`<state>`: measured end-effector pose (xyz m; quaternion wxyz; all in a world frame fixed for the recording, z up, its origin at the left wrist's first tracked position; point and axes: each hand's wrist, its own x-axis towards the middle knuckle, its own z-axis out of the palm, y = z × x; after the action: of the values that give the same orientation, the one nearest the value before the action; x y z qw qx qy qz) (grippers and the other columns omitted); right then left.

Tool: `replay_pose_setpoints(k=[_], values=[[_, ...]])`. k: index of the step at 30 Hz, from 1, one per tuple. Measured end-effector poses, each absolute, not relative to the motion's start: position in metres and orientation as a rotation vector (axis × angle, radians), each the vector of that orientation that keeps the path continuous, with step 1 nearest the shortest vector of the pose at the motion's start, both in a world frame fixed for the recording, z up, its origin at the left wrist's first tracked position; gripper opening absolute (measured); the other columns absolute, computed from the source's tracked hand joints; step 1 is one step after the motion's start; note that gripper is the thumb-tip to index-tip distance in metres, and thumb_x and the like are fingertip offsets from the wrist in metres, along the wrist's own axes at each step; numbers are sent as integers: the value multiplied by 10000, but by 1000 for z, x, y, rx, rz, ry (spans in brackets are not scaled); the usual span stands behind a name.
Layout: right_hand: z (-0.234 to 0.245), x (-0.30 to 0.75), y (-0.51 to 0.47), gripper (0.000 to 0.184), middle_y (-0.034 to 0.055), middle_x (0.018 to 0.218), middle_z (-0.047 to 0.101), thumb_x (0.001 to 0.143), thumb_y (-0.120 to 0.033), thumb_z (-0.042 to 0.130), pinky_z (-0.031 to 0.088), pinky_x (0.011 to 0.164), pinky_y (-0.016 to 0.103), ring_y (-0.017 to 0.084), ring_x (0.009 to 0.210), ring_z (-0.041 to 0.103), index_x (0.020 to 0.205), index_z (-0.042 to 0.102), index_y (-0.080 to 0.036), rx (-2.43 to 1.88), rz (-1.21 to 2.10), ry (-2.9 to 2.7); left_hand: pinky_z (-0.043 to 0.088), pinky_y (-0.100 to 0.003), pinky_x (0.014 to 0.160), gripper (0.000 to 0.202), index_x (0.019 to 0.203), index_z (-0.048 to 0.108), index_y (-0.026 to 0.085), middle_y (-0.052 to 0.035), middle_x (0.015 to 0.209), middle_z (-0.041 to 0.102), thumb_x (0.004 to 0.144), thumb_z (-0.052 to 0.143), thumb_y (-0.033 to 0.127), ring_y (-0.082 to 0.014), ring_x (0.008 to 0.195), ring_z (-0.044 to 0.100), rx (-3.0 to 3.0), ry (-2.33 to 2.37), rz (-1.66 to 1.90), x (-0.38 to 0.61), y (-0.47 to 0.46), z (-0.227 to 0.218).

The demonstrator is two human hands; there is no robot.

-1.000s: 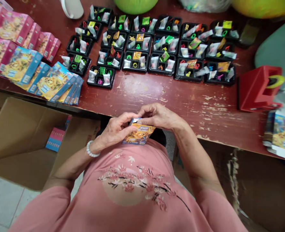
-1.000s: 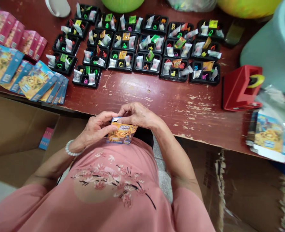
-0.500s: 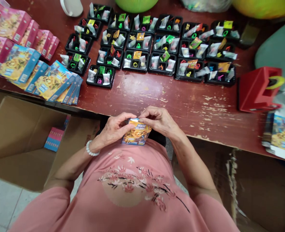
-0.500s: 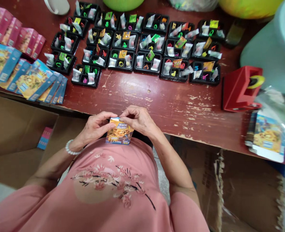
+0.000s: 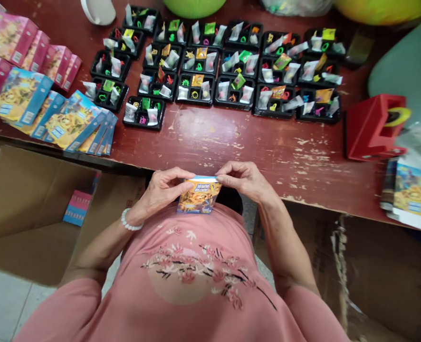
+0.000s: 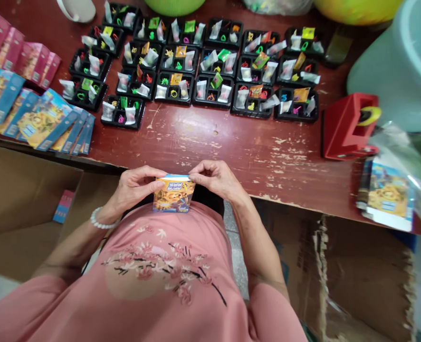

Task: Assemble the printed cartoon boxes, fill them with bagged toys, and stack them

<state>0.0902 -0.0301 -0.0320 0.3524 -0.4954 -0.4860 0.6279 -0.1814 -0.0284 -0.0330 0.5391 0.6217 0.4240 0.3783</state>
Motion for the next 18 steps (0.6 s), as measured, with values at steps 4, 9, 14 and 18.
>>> replay_pose_setpoints(k=[4,9,14,18], values=[[-30,87,-28,254,51,793,754,787,-405,881,526,699,295,166,734,671,765,782,-172,-1275,1503,-1379,660,-241,736,219,1012,849,208,-58,975,830,847,883,347,-164,831,773,1436,1018,893,-182,-29,-34],[-28,88,-28,198,53,871,765,856,-371,853,560,756,304,171,802,707,779,809,-195,-1138,1436,-1492,632,-218,725,167,1001,826,208,-46,954,814,886,850,327,-140,810,750,1492,985,901,-185,-30,-36],[-32,95,-44,176,70,1110,807,931,-417,814,609,933,360,192,1016,762,964,854,-249,-994,1502,-1494,615,-234,750,92,975,794,192,-66,975,802,948,779,278,-151,866,753,1658,913,887,-188,-29,-26],[-43,82,-67,172,70,1183,806,909,-420,839,629,942,372,196,1046,778,993,854,-271,-992,1455,-1470,594,-238,750,95,956,782,170,-82,994,802,928,808,257,-156,876,754,1968,875,840,-189,-33,-26]])
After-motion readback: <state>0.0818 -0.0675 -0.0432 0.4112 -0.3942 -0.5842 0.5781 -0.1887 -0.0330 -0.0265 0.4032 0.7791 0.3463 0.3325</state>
